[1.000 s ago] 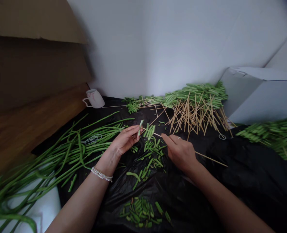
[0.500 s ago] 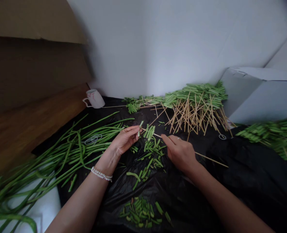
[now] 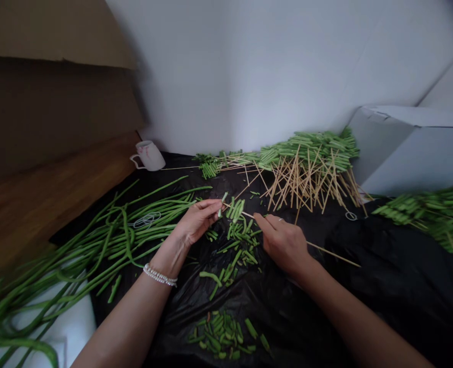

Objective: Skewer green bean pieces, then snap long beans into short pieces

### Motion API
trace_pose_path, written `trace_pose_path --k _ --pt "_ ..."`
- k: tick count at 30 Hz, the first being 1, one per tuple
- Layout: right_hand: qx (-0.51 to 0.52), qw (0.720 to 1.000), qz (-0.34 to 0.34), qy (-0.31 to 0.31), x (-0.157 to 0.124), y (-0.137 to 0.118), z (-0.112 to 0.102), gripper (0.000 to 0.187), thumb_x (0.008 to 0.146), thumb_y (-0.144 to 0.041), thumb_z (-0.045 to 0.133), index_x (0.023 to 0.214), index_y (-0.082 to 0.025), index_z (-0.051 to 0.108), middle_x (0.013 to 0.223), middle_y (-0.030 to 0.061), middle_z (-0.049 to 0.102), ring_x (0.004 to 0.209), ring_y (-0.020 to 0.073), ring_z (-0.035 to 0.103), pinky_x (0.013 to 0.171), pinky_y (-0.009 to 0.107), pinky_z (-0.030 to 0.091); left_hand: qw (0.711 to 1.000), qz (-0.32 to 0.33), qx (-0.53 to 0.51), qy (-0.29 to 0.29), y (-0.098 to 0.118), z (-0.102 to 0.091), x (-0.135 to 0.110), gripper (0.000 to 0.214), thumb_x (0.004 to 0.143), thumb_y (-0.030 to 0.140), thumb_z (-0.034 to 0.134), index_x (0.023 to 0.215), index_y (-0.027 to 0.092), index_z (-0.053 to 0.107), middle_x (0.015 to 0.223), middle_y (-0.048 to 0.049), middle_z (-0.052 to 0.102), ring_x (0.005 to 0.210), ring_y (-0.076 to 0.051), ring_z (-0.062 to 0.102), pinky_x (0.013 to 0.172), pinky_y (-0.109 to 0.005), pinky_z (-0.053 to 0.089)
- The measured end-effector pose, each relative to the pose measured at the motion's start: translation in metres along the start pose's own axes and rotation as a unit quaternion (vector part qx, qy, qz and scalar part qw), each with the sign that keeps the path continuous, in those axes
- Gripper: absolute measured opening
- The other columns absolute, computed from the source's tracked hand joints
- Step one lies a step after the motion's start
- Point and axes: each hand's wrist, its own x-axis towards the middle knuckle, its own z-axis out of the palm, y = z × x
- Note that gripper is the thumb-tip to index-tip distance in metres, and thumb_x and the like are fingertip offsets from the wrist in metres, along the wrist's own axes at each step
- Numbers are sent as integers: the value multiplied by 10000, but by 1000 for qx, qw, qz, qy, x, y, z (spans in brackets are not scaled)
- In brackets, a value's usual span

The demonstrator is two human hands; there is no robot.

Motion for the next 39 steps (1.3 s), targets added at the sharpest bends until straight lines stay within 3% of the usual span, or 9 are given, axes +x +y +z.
trace_pose_path --k 8,14,19,26,34,39 --pt "-27 999 -37 17 0 0 -3 361 838 -9 460 1119 -89 671 752 31 648 682 162 527 614 299 343 1000 12 12 9 -2 -1 2 280 528 216 910 746 124 760 730 -20 717 692 -83 597 680 -201 448" --pt "0 1000 -14 -8 1 -2 -5 365 805 -20 477 1098 -104 678 757 33 648 677 162 535 609 291 329 1000 6 10 19 -5 0 2 320 480 223 928 731 119 758 706 -18 712 671 -79 593 658 -192 446" --pt "14 998 7 -53 2 -4 -7 326 784 -19 473 994 -138 692 723 27 632 604 155 512 545 295 290 1000 -5 3 9 -4 0 1 333 485 219 931 748 109 758 719 -19 712 647 -66 582 645 -181 451" --pt "38 999 6 -8 0 -1 -3 337 848 -31 424 1068 -113 665 783 46 669 733 173 567 646 274 374 1000 -22 -3 1 -5 1 0 254 565 166 897 767 107 754 731 -30 712 659 -75 595 645 -185 465" --pt "49 996 26 -72 3 -3 -7 311 804 -15 439 955 -155 673 736 29 640 624 162 534 563 290 310 999 -30 5 -15 -5 2 -1 248 594 179 886 788 102 752 739 -25 709 610 -58 578 614 -173 471" --pt "58 997 26 -53 2 -2 -5 302 830 -23 432 962 -144 675 760 47 650 678 172 559 594 282 327 999 -39 2 -18 -7 3 -1 280 566 198 903 781 104 751 745 -20 706 613 -58 580 608 -169 476"
